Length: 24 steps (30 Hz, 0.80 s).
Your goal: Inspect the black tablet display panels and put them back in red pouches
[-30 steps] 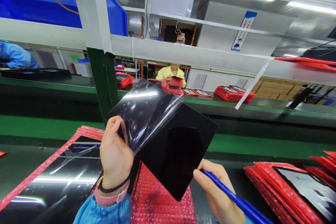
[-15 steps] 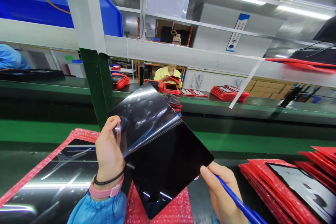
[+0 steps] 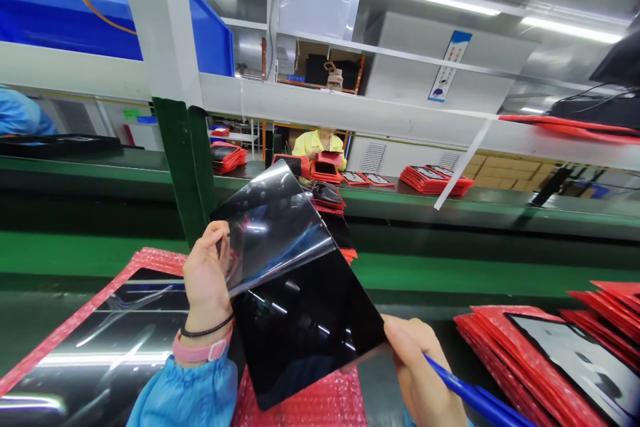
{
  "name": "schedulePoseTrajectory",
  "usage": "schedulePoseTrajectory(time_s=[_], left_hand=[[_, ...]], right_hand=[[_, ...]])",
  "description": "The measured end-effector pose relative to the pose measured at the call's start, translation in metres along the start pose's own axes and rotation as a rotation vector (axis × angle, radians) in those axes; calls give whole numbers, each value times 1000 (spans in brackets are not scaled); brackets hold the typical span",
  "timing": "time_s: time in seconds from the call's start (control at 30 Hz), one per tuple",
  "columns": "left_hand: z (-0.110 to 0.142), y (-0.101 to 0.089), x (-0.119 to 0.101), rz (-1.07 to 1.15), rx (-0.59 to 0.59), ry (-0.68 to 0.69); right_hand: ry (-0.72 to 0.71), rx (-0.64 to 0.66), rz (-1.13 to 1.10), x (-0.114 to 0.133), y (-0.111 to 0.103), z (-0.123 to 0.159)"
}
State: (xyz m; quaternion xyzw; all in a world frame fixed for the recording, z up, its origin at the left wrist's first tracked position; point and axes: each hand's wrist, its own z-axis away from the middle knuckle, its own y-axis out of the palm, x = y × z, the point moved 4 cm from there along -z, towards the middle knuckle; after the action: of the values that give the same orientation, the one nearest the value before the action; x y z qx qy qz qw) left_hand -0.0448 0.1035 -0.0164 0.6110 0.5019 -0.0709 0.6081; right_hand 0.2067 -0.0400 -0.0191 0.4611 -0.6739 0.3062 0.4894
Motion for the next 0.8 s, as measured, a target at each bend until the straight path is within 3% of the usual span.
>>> schedulePoseTrajectory(time_s=[0.23, 0.47, 0.63, 0.8], left_hand=[[12, 12, -8, 7, 141, -67], [33, 24, -7, 58, 339, -119], [36, 25, -6, 25, 378, -130], [37, 27, -9, 23, 397, -71]], right_hand=[[200, -37, 49, -21, -3, -3], [200, -8, -66, -27, 3, -13], [173, -63, -17, -16, 8, -5], [122, 74, 90, -1, 17, -3]])
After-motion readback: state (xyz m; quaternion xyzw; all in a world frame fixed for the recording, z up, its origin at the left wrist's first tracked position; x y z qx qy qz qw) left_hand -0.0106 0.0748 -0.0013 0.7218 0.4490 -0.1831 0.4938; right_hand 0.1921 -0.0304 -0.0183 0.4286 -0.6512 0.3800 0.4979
